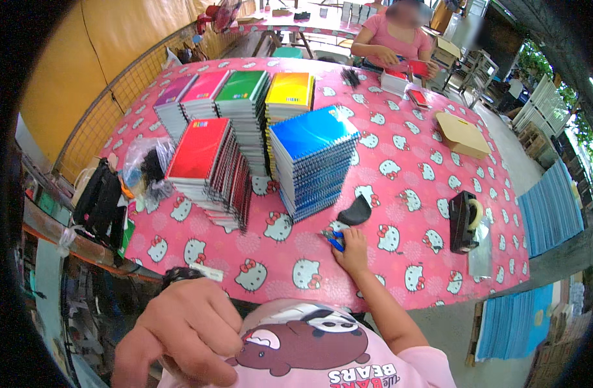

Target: The person uses a blue utility knife to trim the edges of stacked spiral-bound notebooks. They repeatedly cut along the side of the stacks, then reposition the stacks and continue trimming. The person also handles a roll of clear tape and a cardboard box on the table.

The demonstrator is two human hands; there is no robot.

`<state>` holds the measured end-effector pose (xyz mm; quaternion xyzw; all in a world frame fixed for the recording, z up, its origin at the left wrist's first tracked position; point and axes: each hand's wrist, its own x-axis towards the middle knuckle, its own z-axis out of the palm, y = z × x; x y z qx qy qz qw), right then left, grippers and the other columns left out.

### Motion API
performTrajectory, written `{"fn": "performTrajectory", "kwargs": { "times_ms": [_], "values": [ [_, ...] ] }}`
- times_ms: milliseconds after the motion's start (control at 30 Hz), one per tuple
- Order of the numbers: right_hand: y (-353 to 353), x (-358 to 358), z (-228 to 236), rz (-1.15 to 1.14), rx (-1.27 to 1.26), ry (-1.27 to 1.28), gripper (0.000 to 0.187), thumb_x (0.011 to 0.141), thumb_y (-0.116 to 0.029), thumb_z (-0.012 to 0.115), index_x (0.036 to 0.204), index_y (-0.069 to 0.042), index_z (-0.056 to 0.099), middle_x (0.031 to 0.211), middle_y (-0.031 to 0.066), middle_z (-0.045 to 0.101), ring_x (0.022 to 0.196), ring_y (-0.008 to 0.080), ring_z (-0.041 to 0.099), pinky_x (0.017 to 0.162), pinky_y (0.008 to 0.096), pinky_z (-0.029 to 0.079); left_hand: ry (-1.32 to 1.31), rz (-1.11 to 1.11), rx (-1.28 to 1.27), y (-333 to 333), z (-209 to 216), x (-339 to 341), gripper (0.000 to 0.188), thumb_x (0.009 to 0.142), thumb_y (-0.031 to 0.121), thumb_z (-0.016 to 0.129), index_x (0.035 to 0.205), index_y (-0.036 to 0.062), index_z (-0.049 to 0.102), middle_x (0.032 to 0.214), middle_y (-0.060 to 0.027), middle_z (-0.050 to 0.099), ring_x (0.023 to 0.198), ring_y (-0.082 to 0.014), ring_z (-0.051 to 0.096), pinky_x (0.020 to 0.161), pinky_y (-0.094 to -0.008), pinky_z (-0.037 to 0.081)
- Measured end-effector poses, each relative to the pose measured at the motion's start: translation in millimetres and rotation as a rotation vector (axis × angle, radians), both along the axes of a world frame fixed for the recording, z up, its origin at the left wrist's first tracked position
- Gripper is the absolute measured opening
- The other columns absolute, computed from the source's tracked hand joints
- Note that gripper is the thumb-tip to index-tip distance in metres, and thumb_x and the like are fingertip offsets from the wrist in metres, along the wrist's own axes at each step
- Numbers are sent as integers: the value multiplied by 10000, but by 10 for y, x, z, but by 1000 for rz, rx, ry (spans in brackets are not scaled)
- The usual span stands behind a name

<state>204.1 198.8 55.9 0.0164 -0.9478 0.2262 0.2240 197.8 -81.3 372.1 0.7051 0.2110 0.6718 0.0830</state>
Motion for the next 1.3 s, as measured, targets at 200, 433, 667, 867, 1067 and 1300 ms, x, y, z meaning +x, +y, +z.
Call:
{"fn": "performTrajectory", "kwargs": {
  "times_ms": [200, 433, 667, 867, 1067, 1300],
  "values": [
    [-11, 10, -26, -2, -5, 9, 383, 666, -143, 671, 1001, -35, 521, 949, 153, 520, 919, 350, 475, 792, 425, 369, 21, -216, -42, 289, 94, 145, 196, 889, 98, 559, 1084, 115, 552, 743, -162, 611, 486, -202, 531, 404, -285, 354],
    [-25, -1, -45, -5, 3, 34, 394, 662, -149, 675, 1006, -29, 524, 941, 151, 522, 912, 346, 475, 786, 429, 365, 24, -254, -63, 307, 105, 186, 166, 859, 103, 597, 1019, 90, 550, 747, -128, 597, 528, -189, 538, 447, -278, 380],
    [-25, -5, -36, 20, 8, 44, 391, 658, -144, 678, 997, -29, 521, 927, 152, 515, 887, 349, 475, 770, 434, 365, 28, -248, -98, 329, 75, 220, 156, 830, 108, 634, 953, 65, 549, 751, -95, 583, 570, -176, 545, 490, -272, 406],
    [18, 48, 8, -20, 19, -1, 394, 655, -155, 682, 989, -29, 516, 934, 158, 515, 894, 359, 479, 764, 439, 375, 37, -154, -232, 389, 58, 27, 166, 805, 113, 666, 898, 43, 548, 755, -66, 571, 606, -164, 551, 527, -266, 428],
    [-9, 7, 1, -9, -8, 18, 406, 642, -181, 683, 996, -55, 528, 932, 148, 509, 916, 343, 486, 787, 438, 383, -691, 359, -722, 423, -1644, -373, 250, 759, 28, 728, 929, 52, 547, 801, 2, 555, 738, -68, 554, 657, -231, 472],
    [13, 12, 11, -39, -17, -11, 408, 620, -150, 688, 975, -49, 515, 907, 151, 505, 910, 348, 481, 779, 438, 378, -780, 1355, -711, 445, -3363, -783, 368, 731, 30, 725, 1061, 26, 561, 941, -74, 598, 885, -168, 590, 767, -282, 477]
  ]
}}
